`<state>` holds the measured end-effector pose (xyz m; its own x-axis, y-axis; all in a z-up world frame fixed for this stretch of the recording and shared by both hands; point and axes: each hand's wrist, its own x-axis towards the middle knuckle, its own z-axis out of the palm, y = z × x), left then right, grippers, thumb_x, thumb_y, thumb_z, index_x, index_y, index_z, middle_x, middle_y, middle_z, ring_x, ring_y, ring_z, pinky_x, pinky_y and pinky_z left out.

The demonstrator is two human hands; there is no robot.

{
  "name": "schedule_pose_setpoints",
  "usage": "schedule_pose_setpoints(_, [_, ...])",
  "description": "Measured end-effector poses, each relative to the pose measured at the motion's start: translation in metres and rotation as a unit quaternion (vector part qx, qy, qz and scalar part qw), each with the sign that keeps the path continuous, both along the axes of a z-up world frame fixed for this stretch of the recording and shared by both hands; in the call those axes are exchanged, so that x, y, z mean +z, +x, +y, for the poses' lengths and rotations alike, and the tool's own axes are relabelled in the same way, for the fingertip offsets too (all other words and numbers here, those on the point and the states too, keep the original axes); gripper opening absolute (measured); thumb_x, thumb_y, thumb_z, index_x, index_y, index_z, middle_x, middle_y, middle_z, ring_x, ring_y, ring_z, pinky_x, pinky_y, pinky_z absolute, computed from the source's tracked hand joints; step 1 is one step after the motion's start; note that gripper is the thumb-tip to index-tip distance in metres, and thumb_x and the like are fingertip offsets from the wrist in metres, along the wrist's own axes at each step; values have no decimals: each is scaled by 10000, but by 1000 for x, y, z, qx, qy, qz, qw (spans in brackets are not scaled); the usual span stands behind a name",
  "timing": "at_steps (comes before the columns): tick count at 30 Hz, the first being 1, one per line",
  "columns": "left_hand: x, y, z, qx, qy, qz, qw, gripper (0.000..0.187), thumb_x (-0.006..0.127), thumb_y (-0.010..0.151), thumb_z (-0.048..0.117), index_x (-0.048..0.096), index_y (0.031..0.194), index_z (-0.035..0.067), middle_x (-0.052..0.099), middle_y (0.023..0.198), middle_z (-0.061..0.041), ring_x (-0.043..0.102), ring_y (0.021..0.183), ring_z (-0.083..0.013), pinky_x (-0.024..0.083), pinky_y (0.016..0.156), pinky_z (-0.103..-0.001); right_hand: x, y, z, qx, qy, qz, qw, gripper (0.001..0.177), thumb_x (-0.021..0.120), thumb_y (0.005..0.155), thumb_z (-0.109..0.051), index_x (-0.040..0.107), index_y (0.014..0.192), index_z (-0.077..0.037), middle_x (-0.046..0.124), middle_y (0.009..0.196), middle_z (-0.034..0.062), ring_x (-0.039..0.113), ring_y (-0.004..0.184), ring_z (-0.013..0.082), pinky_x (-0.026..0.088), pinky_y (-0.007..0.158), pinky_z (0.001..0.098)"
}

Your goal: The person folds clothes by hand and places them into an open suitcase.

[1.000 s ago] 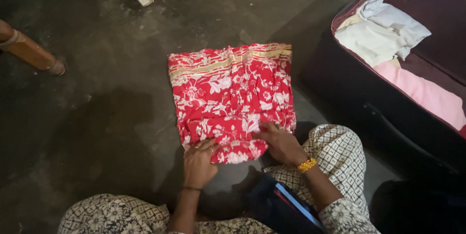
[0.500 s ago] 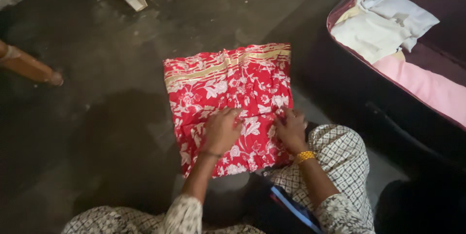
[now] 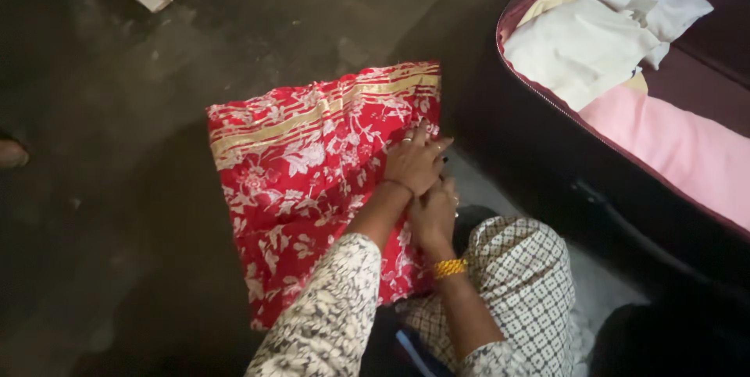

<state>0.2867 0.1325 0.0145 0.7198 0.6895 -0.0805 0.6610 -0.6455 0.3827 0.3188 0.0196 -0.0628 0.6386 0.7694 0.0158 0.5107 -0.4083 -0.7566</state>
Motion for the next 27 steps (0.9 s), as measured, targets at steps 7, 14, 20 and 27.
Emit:
schedule_pose_setpoints(7, [-45, 51, 31, 52, -5, 134, 990, 453, 639, 893, 342, 663, 1333, 237, 203, 1684, -188, 292, 1486, -390, 363, 1112, -542, 16, -16, 3, 13, -118, -44, 992, 598, 724, 831, -292, 568, 1345, -28, 454, 1433, 272, 460, 1237, 503, 370, 965, 581])
schedule_pose_setpoints(14, [-91, 58, 45, 107, 150, 101, 978, 628, 653, 902, 305, 535, 1478, 86, 331, 1621, -180, 389, 1387, -340, 290, 1148, -542, 16, -16, 3, 38, -42, -35, 998, 590, 726, 830, -281, 590, 1314, 29, 505, 1431, 273, 520, 1240, 449, 421, 1062, 476])
schedule_pose_setpoints(20, [-59, 32, 53, 161, -56, -210, 963, 815, 769, 807, 208, 402, 1507, 12, 358, 1601, -170, 454, 1351, -378, 392, 1099, -489, 76, -26, 4, 47, 31, -72, 996, 590, 682, 779, -75, 544, 1327, 95, 538, 1343, 298, 524, 1106, 466, 432, 961, 524])
schedule_pose_setpoints(27, [-39, -99, 57, 202, 52, -366, 907, 857, 812, 777, -32, 445, 1548, 37, 444, 1583, -211, 373, 1529, -392, 319, 1263, -433, 99, -54, 2, 151, 125, -112, 974, 417, 659, 896, -39, 613, 1289, 91, 602, 1359, 254, 592, 1037, 388, 524, 889, 467])
